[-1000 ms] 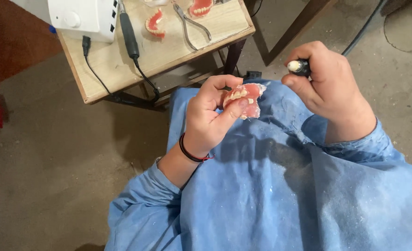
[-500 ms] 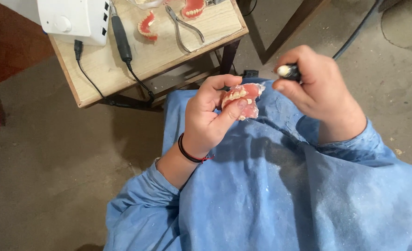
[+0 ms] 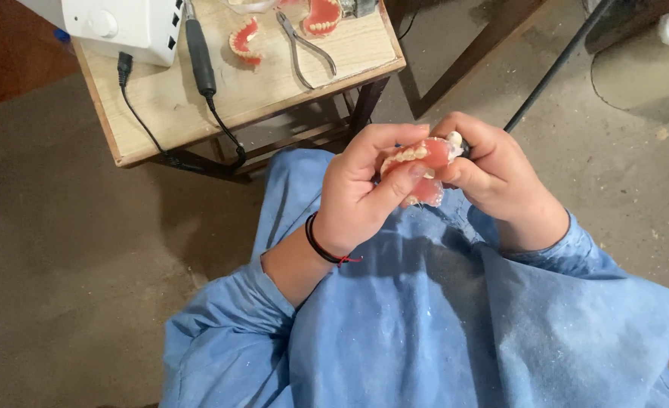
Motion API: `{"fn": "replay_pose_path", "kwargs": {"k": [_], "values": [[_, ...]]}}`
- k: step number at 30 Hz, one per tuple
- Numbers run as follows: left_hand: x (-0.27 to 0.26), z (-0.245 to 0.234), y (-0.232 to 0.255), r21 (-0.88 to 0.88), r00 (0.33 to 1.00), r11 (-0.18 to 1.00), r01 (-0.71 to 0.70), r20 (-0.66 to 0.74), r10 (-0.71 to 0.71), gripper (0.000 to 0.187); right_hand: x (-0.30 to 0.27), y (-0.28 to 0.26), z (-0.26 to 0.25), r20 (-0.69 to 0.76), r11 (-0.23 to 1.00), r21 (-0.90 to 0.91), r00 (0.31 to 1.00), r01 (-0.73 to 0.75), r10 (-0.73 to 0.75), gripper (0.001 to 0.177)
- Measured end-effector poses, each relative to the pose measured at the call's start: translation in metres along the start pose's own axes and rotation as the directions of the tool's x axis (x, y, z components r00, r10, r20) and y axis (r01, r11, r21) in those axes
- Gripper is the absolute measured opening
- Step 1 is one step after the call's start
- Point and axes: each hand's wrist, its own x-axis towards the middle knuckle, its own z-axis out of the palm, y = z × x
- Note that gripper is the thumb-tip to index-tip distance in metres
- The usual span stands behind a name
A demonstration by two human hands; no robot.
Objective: The person holds a denture in their left hand and uses a rotary tool in their right hand to grind and smooth the surface of the denture. They rotate the denture to access different areas while the tool removes material.
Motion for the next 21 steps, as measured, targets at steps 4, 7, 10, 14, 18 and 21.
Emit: {"fn": "replay_pose_path", "kwargs": {"k": [4, 7, 10, 14, 18, 21], "values": [[0.0, -0.001, -0.008, -0.049, 0.999, 0.998, 0.046, 0.015, -0.046, 0.027, -0.003, 0.008, -0.001, 0.016, 0.999, 0.023, 0.999, -0.039, 0.039, 0.036], [0.011, 0.009, -0.001, 0.008, 0.994, 0.997, -0.073, -0.079, 0.073, 0.028, 0.001, 0.031, 0.0, -0.056, 0.992, 0.057, 0.993, 0.109, -0.106, 0.041], [0.012, 0.007, -0.007, 0.0, 0.995, 0.999, -0.039, -0.097, 0.039, 0.027, 0.001, 0.044, -0.001, -0.07, 0.991, 0.088, 0.993, 0.1, -0.094, 0.039], [0.013, 0.007, -0.015, -0.062, 0.993, 0.998, 0.004, -0.12, -0.011, 0.027, 0.001, 0.053, -0.001, -0.087, 0.989, 0.104, 0.992, 0.102, -0.093, 0.036], [0.014, 0.006, -0.022, -0.071, 0.99, 0.997, 0.037, -0.136, -0.047, 0.027, 0.003, 0.052, 0.002, -0.102, 0.988, 0.102, 0.989, 0.113, -0.103, 0.032], [0.016, 0.005, -0.028, -0.073, 0.988, 0.996, 0.053, -0.141, -0.062, 0.026, 0.004, 0.051, 0.005, -0.125, 0.986, 0.11, 0.986, 0.128, -0.114, 0.032]]}}
